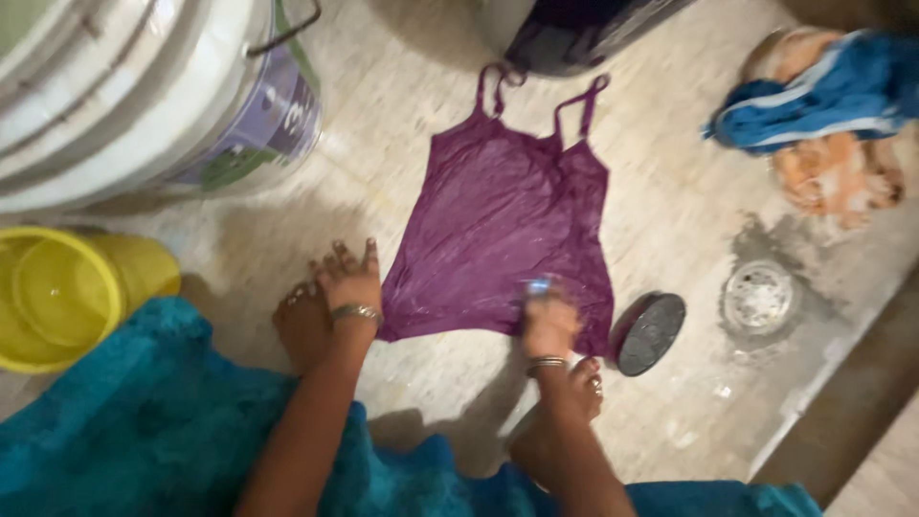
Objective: The person hand-washes several garments on a tiled floor. They scrub a blue top, a purple top, and a patterned dress with a bar of soap and a scrubbing pad, then wring out each item and place it into a bucket.
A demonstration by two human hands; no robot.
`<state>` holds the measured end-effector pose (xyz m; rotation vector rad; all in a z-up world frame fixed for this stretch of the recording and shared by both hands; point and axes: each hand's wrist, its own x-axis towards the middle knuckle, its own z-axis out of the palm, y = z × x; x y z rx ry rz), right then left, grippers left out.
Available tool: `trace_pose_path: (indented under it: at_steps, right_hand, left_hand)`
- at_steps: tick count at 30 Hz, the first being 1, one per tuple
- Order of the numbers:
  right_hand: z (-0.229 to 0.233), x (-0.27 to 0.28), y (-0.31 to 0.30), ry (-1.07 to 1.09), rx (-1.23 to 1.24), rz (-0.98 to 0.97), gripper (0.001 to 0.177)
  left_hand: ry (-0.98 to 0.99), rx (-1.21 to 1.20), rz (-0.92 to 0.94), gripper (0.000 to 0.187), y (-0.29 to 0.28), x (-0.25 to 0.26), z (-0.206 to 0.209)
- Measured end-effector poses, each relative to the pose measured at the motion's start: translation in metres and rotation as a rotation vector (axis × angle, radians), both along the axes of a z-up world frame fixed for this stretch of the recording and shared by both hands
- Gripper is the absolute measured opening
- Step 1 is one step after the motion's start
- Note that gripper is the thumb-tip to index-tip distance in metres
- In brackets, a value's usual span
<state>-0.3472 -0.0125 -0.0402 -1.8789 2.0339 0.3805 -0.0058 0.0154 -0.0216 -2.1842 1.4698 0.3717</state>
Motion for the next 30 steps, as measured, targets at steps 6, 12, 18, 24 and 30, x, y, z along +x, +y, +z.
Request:
trace_pose_path:
  at_steps: [6, 12, 18, 24, 30]
  right_hand:
    - [0.046, -0.056, -0.036, 0.061, -0.112, -0.327, 0.066]
    - [0.027, -0.046, -0.018, -0.204, -0.034, -0.706, 0.087]
    - [0.022, -0.067, -0.029, -1.702, -0.033, -1.436, 0.033]
    - [0.169, -0.124, -0.115, -2.338, -0.172, -1.543, 0.023]
    - [0.381, -0.101, -0.135, -2.578, -0.268, -0.884, 0.034]
  left_hand:
    - [0.170, 0.063, -0.202, 0.034, 0.007, -0.032, 0.010]
    - [0.092, 0.308, -0.521, 0.025, 0.036, -0.058, -0.014]
    - [0.491, 0.180, -0.180, 0.033, -0.014, -0.026, 0.055]
    - [0.972, -0.609, 0.149, 0.027, -0.103, 0.008, 0.230]
    - [1.534, -1.064, 0.085, 0.016, -0.105, 0.043, 0.391]
